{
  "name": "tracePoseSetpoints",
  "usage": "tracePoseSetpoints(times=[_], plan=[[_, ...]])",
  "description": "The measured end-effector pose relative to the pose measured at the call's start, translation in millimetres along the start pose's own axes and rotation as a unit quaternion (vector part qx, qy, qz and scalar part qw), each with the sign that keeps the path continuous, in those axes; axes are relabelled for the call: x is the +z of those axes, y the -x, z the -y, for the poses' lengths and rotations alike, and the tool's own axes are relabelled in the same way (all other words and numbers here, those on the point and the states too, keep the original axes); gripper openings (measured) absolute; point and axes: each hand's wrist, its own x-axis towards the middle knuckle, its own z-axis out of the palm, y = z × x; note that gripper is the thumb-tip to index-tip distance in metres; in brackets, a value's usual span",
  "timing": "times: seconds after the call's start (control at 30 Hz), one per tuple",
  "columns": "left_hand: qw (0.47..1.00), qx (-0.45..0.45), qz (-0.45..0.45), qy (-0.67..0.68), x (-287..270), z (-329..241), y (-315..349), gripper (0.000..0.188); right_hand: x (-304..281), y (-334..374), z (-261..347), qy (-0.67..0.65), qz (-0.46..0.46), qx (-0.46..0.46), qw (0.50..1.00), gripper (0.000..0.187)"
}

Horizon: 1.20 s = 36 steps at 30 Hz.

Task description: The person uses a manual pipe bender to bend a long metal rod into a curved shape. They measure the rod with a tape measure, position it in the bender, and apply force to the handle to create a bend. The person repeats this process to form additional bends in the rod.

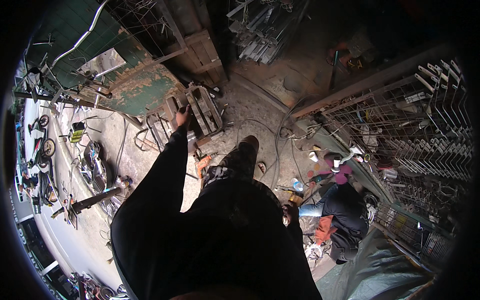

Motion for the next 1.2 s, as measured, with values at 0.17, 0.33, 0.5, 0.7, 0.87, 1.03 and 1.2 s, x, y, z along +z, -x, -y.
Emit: tracePoseSetpoints(times=[0.17, 0.33, 0.5, 0.7, 0.87, 1.03, 1.2], plan=[[0.994, -0.006, -0.091, 0.058, 52, -35, -98, 0.058, -41, -11, 153, 0.053, -0.085, 0.07, 0.992, 0.042], [0.951, 0.102, -0.287, -0.043, 82, -77, -242, 0.067, -36, -68, 255, -0.055, -0.134, 0.121, 0.982, 0.044], [0.933, 0.077, -0.347, -0.053, 72, -74, -389, 0.059, 20, -150, 346, 0.28, -0.018, -0.218, 0.935, 0.043], [0.849, 0.027, -0.42, -0.318, 93, -5, -456, 0.059, 72, -184, 480, 0.237, 0.051, -0.154, 0.958, 0.033], [0.901, -0.061, -0.297, -0.311, 84, 6, -459, 0.051, 77, -204, 539, 0.321, 0.061, -0.193, 0.925, 0.03], [0.905, 0.042, -0.28, -0.317, 121, -45, -390, 0.048, 67, -208, 549, 0.362, 0.013, -0.093, 0.927, 0.028], [0.873, 0.112, -0.101, -0.464, 151, -84, -346, 0.046, 69, -205, 553, 0.341, 0.086, -0.12, 0.928, 0.023]])
